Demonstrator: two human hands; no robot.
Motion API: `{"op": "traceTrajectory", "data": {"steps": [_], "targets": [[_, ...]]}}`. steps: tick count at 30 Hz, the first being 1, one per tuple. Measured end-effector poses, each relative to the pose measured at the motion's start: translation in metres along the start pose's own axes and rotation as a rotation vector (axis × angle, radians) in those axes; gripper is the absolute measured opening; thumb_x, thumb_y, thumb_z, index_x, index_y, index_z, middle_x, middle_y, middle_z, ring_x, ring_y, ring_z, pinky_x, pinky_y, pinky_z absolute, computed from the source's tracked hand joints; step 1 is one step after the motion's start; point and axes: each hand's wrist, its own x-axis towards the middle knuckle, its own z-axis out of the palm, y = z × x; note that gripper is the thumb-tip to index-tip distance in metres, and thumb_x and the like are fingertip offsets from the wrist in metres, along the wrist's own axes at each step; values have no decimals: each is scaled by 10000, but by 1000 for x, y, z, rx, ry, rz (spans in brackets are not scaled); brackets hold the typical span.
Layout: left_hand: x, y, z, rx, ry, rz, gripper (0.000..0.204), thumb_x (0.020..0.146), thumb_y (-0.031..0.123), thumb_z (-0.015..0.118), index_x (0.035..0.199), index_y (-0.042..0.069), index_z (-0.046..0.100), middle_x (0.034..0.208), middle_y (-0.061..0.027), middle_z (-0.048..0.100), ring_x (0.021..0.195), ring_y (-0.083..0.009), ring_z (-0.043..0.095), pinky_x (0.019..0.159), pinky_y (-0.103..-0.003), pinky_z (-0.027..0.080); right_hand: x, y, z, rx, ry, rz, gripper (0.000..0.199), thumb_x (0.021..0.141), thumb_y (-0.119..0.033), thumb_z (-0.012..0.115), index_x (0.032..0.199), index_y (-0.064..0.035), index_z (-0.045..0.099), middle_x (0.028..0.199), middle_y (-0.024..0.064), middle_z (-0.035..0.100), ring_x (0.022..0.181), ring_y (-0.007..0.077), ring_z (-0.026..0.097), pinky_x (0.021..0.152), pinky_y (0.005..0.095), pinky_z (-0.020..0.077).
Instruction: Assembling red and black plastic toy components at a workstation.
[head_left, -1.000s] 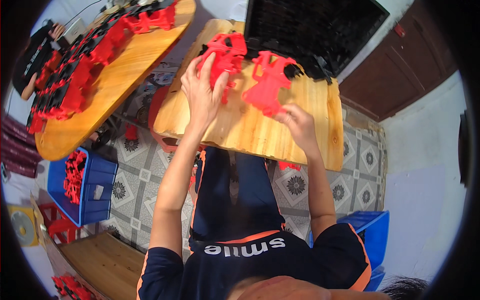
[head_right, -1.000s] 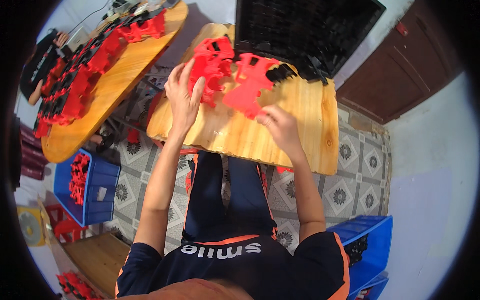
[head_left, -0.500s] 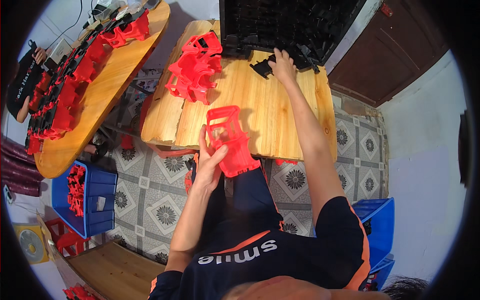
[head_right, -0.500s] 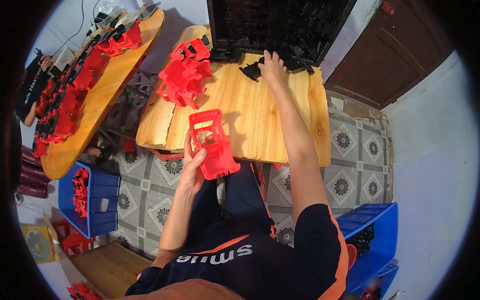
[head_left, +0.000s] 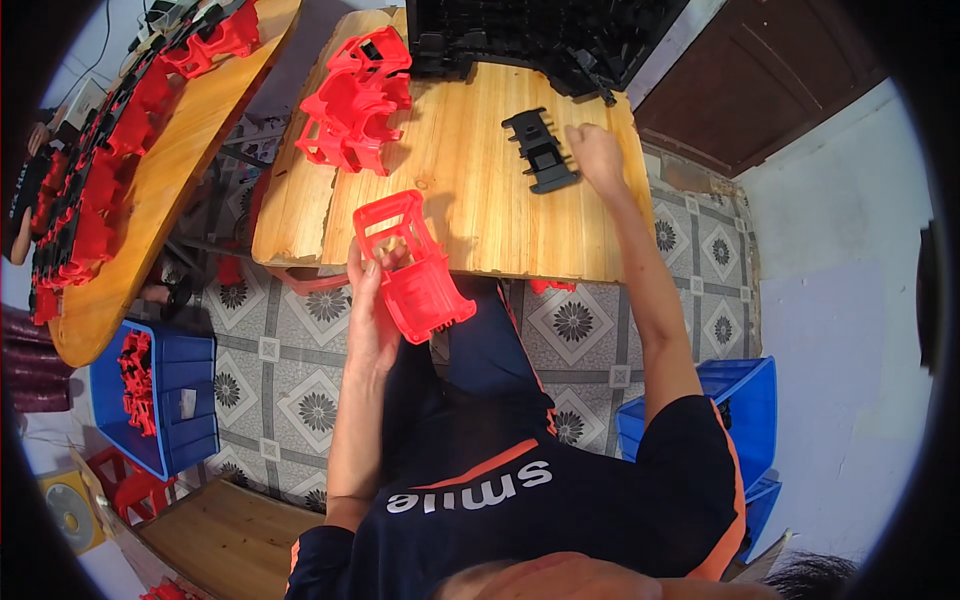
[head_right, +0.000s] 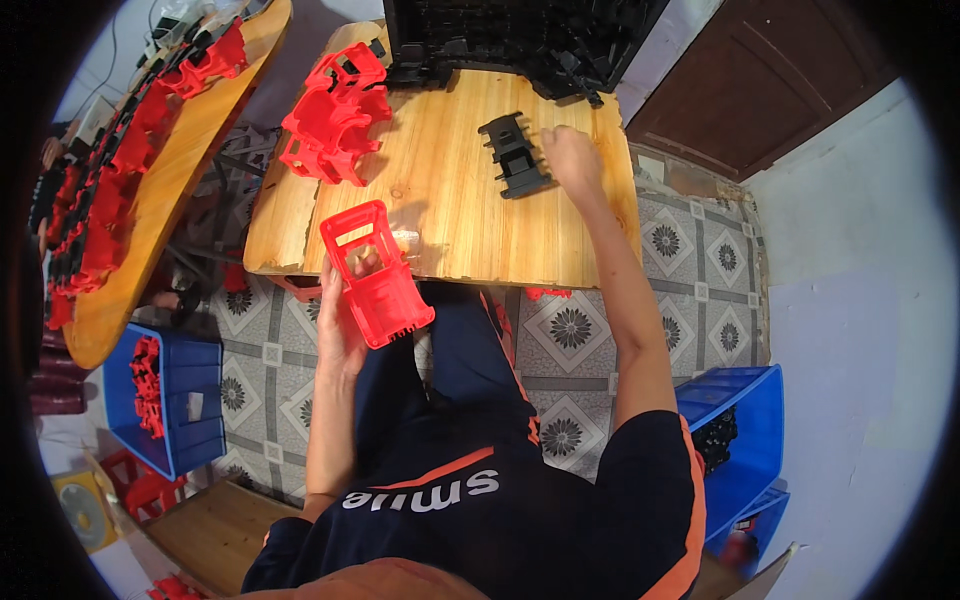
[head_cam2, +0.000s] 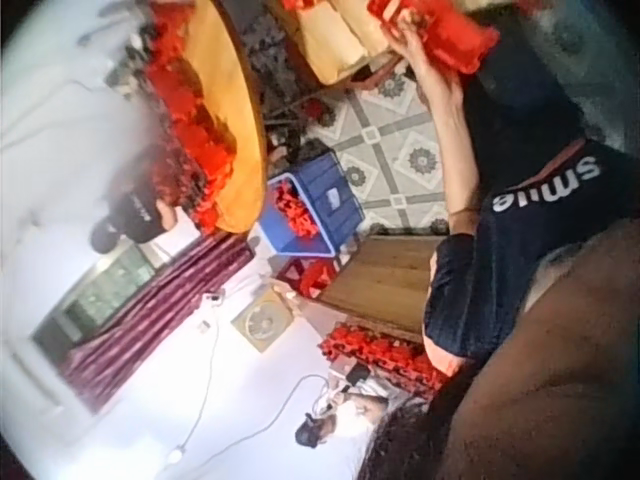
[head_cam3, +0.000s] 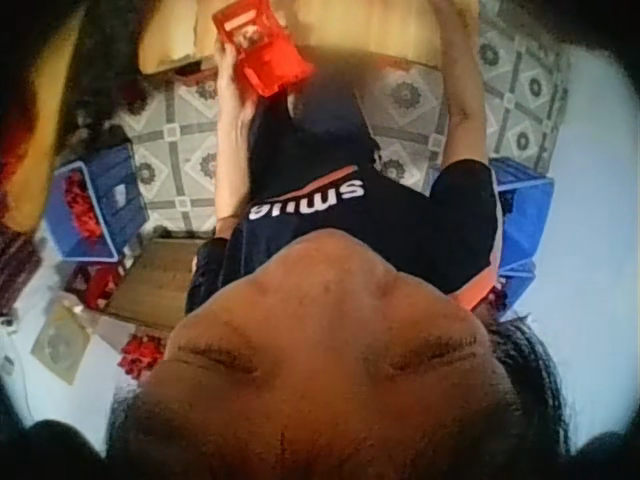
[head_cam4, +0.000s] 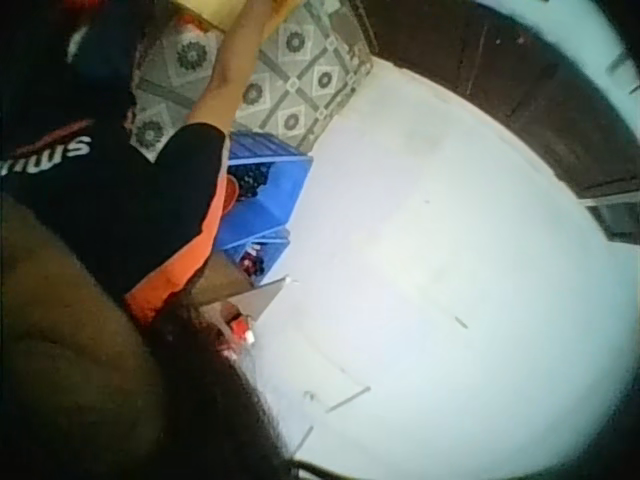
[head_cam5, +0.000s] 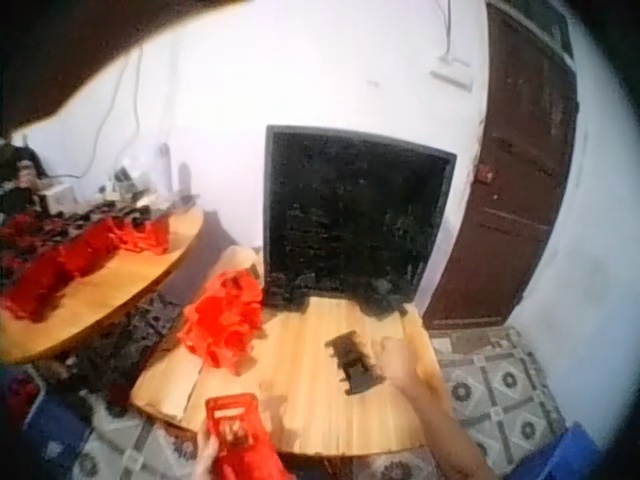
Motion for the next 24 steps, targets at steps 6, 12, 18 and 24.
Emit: {"op": "traceTrajectory", "data": {"steps": [6, 12, 18, 24], "targets": [[-3, 0, -3, 26, 3, 4, 813, 955, 350, 587, 1547, 152, 66, 1406, -163, 424, 1338, -291, 412, 1086, -493, 389, 7, -6, 8, -171, 338, -1145, 208, 916, -49, 581, 1101, -37, 675, 1132, 138, 654, 978, 309, 641, 833, 379, 509], [-6, 6, 0, -2, -43, 69, 933, 925, 208, 643, 1555, 170, -43, 1458, -195, 374, 1344, -298, 402, 1118, -469, 332, 7, 24, 8, -187, -148, -834, 233, 896, -43, 606, 1117, -1, 666, 997, 118, 630, 855, 223, 632, 760, 313, 508], [-4, 0, -15, -62, -3, 104, 1024, 876, 118, 714, 1555, 183, -49, 1454, -188, 377, 1343, -273, 401, 1125, -429, 311, -113, -29, 13, 290, -216, -386, 200, 865, -181, 715, 922, 8, 686, 724, 41, 654, 608, 79, 585, 540, 241, 461], [-8, 0, -10, -54, -53, 136, 1070, 860, 107, 739, 1552, 195, -72, 1478, -185, 334, 1347, -267, 392, 1104, -427, 337, -214, -74, 54, 121, 127, -785, 261, 805, -215, 786, 895, -13, 648, 727, 72, 560, 559, 172, 574, 523, 281, 468]]}}
